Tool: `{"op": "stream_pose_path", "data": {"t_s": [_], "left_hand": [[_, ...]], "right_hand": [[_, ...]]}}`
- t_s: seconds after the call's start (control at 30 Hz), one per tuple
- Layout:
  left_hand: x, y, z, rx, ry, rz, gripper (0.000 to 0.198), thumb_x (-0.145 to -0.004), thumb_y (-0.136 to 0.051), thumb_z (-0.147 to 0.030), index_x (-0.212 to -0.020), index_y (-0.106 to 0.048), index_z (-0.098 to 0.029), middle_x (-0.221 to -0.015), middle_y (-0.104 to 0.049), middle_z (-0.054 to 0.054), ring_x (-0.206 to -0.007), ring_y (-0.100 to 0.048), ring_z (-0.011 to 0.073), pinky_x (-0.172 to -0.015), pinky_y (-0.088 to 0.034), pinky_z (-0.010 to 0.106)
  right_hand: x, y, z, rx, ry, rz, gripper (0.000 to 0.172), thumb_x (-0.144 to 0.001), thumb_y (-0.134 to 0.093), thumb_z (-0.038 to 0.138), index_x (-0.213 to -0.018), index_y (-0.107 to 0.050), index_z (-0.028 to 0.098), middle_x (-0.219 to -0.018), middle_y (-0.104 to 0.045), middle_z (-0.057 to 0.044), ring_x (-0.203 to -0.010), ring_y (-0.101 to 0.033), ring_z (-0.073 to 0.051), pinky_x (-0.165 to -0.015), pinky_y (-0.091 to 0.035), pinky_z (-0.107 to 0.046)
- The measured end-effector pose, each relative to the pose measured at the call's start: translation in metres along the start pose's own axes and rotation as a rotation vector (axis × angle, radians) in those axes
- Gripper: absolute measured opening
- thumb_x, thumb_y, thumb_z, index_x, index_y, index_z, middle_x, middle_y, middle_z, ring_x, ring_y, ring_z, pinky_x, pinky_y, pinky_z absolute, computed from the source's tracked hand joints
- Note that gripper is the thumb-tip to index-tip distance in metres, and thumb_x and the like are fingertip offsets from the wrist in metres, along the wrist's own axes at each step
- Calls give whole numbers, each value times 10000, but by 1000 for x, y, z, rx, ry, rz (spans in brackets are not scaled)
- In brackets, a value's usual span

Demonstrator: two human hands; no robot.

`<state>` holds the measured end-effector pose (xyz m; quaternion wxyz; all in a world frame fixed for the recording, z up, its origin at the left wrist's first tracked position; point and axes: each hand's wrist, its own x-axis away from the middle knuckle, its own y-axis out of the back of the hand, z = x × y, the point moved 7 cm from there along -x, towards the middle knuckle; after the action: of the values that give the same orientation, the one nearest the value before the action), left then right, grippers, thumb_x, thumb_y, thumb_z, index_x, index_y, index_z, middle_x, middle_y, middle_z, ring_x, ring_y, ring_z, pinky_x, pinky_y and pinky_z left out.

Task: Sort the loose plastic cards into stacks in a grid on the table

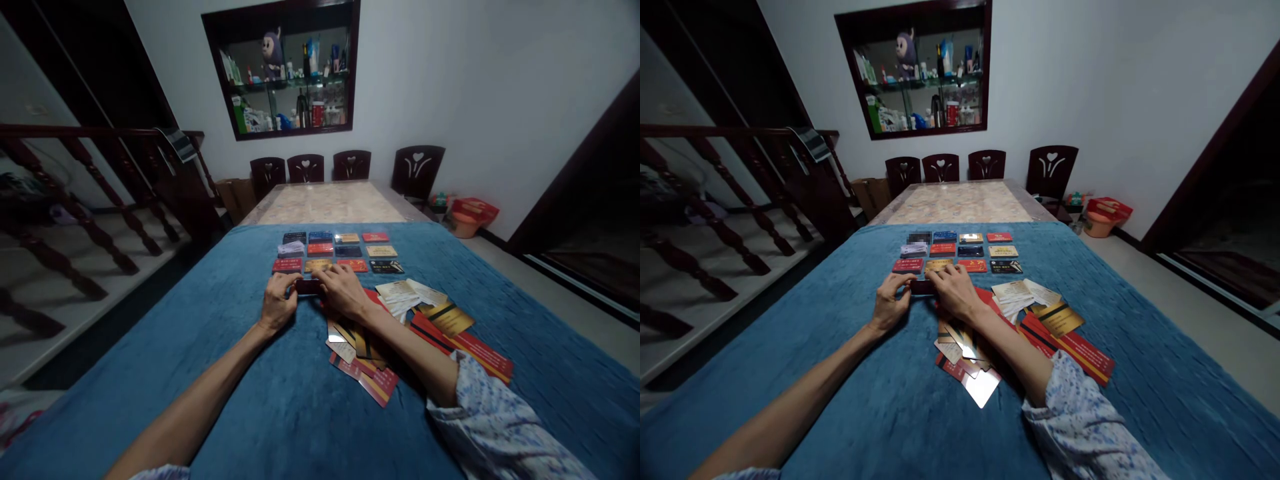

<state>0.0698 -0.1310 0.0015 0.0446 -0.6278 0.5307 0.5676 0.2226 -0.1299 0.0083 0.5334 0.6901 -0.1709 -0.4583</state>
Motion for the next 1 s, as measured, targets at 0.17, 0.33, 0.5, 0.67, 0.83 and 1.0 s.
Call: {"op": "stream_pose_path", "data": {"t_s": [0.17, 0.33, 0.5, 0.67, 0.83, 1.0], "left_hand": [[0, 0, 0, -59, 11, 11, 304, -778, -534, -47, -991, -685, -204, -839, -693, 28, -831, -628, 194, -806, -512, 339], [1, -3, -3, -73, -17, 37, 266, -768, -528, -56, -944, -668, -197, -866, -689, 35, -851, -617, 202, -815, -503, 341], [1, -6, -2, -103, 13, 99, 272, -770, -520, -58, -952, -654, -209, -889, -695, 42, -882, -607, 218, -835, -489, 359], [2, -11, -4, -187, 52, 187, 376, -748, -554, -88, -1096, -618, -213, -955, -697, 54, -891, -584, 240, -823, -465, 377], [3, -17, -6, -283, 75, 271, 462, -730, -550, -100, -1186, -560, -177, -1088, -683, 98, -968, -569, 281, -825, -451, 410], [3, -20, -3, -297, 95, 270, 484, -728, -549, -102, -1208, -538, -159, -1123, -653, 128, -1013, -570, 291, -849, -444, 416]], "right_hand": [[2, -5, -1, 18, -3, 2, 344, -933, -517, 165, -1258, -611, 221, -1030, -735, -103, -1031, -560, -265, -843, -346, -361], [3, -6, -1, 12, -32, 42, 345, -949, -509, 181, -1273, -611, 247, -1007, -721, -95, -1012, -569, -253, -821, -358, -341], [4, -4, 0, -2, -76, 70, 400, -931, -560, 238, -1329, -583, 268, -1081, -688, -107, -1031, -577, -253, -823, -384, -334], [7, -7, -4, -11, -168, 138, 510, -915, -577, 243, -1418, -513, 303, -1120, -678, -106, -1014, -601, -247, -852, -394, -346], [6, -14, -7, 5, -199, 167, 555, -925, -569, 257, -1466, -464, 328, -1159, -668, -117, -1059, -585, -264, -883, -375, -383], [5, -13, -7, 31, -181, 140, 556, -945, -536, 267, -1490, -438, 320, -1287, -609, -148, -1126, -534, -296, -868, -380, -405]]}}
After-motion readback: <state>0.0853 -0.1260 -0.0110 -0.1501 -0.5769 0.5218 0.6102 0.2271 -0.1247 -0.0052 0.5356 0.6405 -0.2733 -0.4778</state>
